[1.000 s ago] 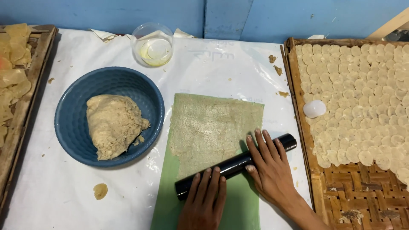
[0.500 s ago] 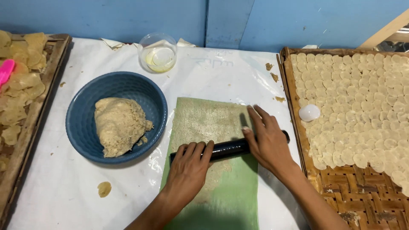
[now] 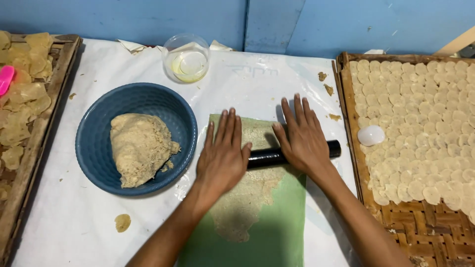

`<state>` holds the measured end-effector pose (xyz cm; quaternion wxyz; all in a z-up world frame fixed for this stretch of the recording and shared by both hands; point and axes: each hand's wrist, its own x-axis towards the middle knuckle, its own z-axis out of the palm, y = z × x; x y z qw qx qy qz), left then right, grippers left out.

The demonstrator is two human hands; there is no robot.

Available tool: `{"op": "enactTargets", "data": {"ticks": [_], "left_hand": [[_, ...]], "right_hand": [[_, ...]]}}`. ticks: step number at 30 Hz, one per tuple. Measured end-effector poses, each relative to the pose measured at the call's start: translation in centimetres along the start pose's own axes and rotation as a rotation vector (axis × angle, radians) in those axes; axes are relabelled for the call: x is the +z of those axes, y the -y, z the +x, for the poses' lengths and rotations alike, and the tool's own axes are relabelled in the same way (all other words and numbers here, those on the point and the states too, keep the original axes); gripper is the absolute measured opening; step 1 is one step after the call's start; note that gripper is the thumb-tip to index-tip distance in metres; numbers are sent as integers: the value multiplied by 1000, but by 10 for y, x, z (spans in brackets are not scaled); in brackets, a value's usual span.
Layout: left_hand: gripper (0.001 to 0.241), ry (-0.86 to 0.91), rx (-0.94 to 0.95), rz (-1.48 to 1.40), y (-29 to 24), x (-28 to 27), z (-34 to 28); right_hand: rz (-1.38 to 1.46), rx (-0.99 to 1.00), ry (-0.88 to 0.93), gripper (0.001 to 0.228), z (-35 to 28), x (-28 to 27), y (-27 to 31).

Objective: Flattening small pieces of dough with a roller and arranging them on a tray.

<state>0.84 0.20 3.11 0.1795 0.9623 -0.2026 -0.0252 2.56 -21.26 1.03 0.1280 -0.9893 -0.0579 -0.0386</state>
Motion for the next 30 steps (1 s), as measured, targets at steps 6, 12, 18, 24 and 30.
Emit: {"op": "enactTargets", "data": {"ticks": [6,12,18,24,30], "left_hand": [[68,-311,149,124,-11,55,-62],[67,-226,92,32,-2,31,-17],[65,-141,-40,-45,20,9,59],[63,-70,-68,-29,3,9,26],[65,-159,88,1,-13,46,-52]], "right_hand": [[-204,-92,-84,67,-73,16,-7],[-112,-76,-84,69,-31,9,-10],[56,-22,-243,63,43,2,-14],[16,-7,-149,67,12,8,-15],[-134,-71,-114,73,-73,14,-10]]}}
